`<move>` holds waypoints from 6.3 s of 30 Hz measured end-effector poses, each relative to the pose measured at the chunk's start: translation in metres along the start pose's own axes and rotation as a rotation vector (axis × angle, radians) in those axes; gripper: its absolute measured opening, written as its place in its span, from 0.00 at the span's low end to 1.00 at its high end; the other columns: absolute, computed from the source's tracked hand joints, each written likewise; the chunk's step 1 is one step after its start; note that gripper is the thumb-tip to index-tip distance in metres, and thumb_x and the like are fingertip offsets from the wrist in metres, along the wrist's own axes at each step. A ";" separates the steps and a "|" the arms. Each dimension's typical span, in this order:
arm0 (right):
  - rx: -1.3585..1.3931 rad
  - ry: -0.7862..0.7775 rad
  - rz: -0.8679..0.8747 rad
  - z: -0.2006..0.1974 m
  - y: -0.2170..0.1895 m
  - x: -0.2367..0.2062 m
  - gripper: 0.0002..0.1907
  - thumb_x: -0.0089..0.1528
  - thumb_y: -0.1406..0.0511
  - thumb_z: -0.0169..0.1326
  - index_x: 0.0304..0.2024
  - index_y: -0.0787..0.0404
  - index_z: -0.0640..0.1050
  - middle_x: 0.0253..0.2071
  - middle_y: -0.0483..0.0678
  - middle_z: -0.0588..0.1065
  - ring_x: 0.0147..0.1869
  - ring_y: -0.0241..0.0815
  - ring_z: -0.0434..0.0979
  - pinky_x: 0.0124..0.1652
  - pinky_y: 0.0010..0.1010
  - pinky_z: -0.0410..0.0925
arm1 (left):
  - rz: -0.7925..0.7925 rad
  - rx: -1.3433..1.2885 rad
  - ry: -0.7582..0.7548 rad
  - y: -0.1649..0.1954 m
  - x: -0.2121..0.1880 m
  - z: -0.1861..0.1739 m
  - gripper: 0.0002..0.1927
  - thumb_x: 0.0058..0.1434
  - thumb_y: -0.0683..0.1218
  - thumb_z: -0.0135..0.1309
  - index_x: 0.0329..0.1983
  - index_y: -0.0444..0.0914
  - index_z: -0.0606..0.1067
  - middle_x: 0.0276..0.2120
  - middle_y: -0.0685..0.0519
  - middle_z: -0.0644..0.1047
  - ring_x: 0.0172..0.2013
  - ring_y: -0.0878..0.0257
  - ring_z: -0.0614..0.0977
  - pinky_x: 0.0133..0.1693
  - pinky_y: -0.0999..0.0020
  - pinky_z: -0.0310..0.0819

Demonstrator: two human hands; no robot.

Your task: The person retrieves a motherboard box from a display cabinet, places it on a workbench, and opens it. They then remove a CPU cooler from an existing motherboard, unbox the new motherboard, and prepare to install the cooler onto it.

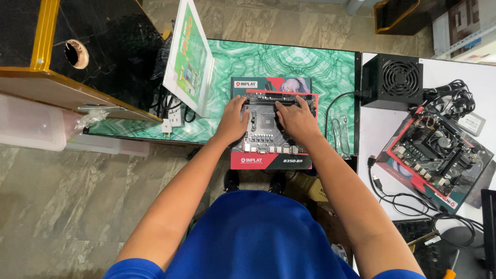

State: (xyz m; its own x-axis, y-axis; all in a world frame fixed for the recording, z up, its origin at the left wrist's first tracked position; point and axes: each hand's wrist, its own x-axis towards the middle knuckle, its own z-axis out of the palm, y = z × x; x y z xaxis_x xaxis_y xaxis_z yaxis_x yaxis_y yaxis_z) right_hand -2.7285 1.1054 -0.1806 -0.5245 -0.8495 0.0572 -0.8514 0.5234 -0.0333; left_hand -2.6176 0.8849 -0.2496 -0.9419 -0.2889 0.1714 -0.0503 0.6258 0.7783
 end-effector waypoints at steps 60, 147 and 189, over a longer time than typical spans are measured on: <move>1.054 0.950 1.326 0.035 0.101 -0.238 0.22 0.74 0.57 0.38 0.49 0.66 0.79 0.43 0.51 0.80 0.46 0.42 0.79 0.49 0.35 0.73 | 0.327 -0.215 -0.077 0.130 0.044 0.076 0.18 0.75 0.48 0.42 0.61 0.33 0.70 0.59 0.40 0.72 0.63 0.45 0.72 0.67 0.54 0.61; 0.279 -0.703 1.222 -0.009 0.388 -0.160 0.20 0.58 0.60 0.54 0.52 0.55 0.83 0.58 0.52 0.80 0.65 0.53 0.76 0.68 0.55 0.56 | 0.806 0.319 -0.607 0.350 0.068 0.397 0.32 0.66 0.53 0.43 0.67 0.27 0.65 0.66 0.36 0.66 0.70 0.45 0.60 0.73 0.52 0.45; 0.203 -0.019 0.658 -0.048 0.301 -0.250 0.24 0.48 0.53 0.69 0.42 0.57 0.81 0.45 0.49 0.75 0.59 0.52 0.69 0.60 0.51 0.62 | 0.904 0.130 -0.671 0.353 0.010 0.363 0.19 0.56 0.44 0.56 0.48 0.30 0.71 0.48 0.38 0.73 0.55 0.42 0.72 0.62 0.49 0.62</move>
State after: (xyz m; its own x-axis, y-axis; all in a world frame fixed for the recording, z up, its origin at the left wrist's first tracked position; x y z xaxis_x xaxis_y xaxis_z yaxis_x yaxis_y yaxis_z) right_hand -2.8536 1.4779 -0.1575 -0.9308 -0.3611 -0.0560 -0.3383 0.9095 -0.2417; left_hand -2.7651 1.3660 -0.1923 -0.6362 0.7299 0.2501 0.7420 0.4899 0.4577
